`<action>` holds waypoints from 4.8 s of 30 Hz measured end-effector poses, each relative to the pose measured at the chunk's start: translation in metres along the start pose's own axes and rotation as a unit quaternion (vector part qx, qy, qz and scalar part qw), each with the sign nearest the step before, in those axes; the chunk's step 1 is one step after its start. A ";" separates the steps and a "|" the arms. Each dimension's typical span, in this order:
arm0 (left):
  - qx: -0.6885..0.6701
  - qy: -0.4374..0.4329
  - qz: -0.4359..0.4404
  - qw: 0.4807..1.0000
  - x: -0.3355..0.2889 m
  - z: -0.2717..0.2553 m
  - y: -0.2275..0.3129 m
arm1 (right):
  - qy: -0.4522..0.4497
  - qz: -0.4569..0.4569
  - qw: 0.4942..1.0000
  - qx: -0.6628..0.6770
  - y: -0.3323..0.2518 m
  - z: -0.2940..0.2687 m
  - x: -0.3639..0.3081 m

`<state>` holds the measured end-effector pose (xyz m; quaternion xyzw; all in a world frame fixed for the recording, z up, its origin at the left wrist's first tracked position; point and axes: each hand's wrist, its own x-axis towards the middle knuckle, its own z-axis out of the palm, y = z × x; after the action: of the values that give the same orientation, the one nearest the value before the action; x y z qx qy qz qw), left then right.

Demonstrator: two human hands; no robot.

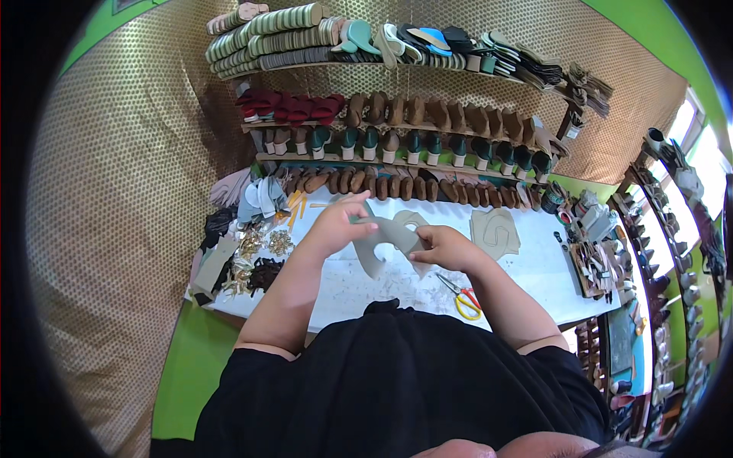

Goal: Cutting out specific shoe upper components from material using scissors.

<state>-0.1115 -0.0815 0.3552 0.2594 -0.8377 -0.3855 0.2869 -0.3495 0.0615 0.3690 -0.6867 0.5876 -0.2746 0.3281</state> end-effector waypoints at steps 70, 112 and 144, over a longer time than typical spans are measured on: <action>0.381 -0.171 -0.249 0.874 -0.128 0.153 -0.211 | 0.047 0.302 0.907 -0.290 0.309 0.100 -0.098; 0.348 -0.022 -0.245 0.905 -0.156 0.148 -0.243 | -0.334 0.327 0.857 0.218 0.256 0.171 0.056; 0.337 -0.027 -0.263 0.904 -0.155 0.146 -0.236 | -0.353 0.318 0.864 0.166 0.242 0.166 0.074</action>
<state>-0.0518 -0.0420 0.0456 0.5409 -0.8264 -0.1489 0.0477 -0.3625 -0.0134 0.0758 -0.4488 0.5652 0.0121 0.6921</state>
